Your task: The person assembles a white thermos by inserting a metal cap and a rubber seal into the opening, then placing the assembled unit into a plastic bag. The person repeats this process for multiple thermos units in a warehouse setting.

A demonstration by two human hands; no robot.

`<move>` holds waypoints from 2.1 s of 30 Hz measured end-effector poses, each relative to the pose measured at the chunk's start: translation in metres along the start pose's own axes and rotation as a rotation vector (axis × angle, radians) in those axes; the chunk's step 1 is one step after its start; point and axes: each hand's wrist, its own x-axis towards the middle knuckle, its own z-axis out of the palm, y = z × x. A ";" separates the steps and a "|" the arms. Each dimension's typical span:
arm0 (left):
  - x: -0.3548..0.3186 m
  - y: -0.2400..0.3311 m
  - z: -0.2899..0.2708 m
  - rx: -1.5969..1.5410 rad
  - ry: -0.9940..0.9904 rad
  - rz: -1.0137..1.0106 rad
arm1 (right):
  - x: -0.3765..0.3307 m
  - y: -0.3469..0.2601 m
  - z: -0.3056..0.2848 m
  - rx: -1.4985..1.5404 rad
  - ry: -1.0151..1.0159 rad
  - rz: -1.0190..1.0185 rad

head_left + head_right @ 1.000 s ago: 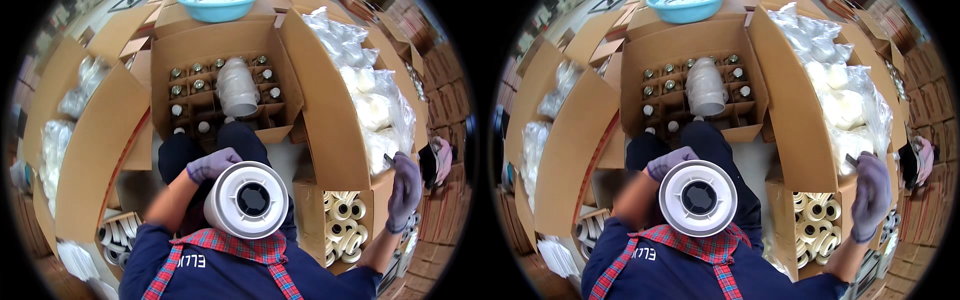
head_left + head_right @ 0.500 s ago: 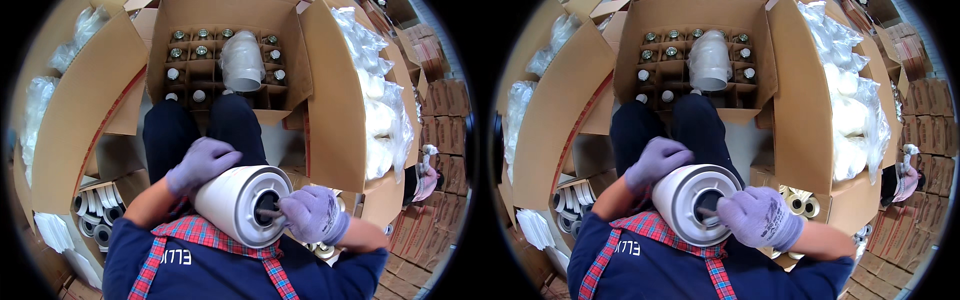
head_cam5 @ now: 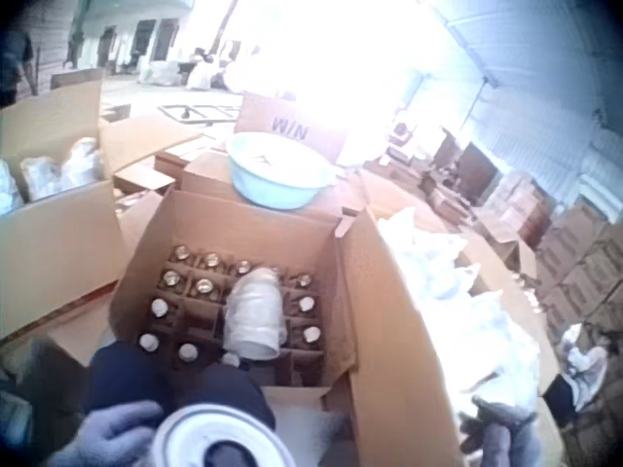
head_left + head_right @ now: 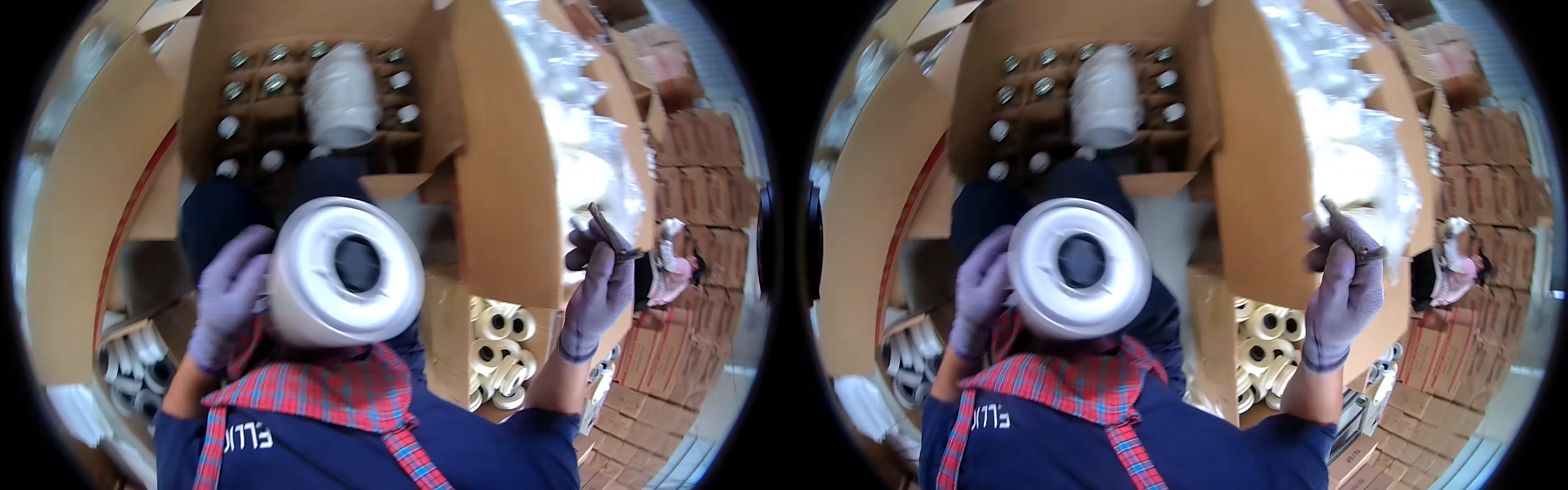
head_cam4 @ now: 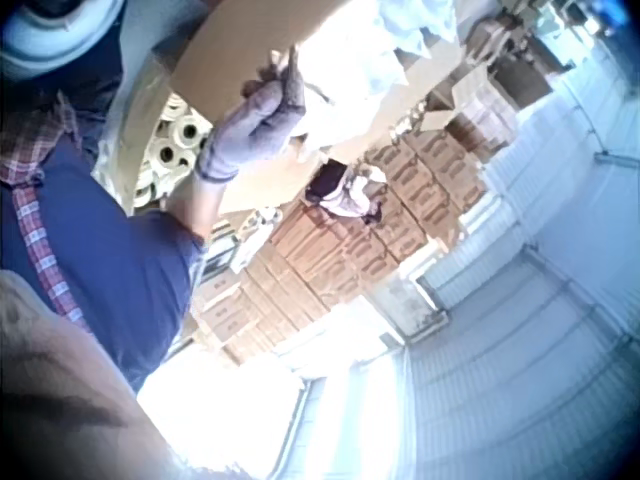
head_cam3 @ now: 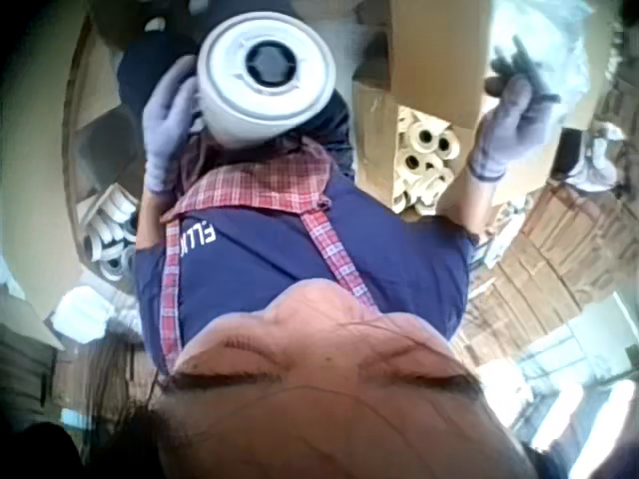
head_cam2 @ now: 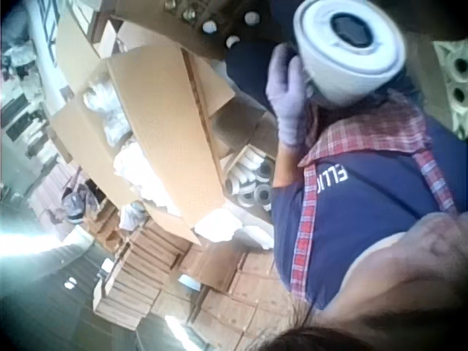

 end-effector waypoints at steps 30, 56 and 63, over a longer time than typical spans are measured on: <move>-0.006 -0.026 -0.042 0.467 0.017 0.251 | 0.034 -0.002 0.091 -0.621 -0.423 -0.636; 0.190 0.261 -0.394 0.770 0.644 0.703 | 0.026 -0.061 0.318 -0.092 -0.491 -0.769; 0.104 0.278 -0.171 0.624 -0.045 0.812 | 0.101 -0.180 0.362 0.697 -0.619 -0.228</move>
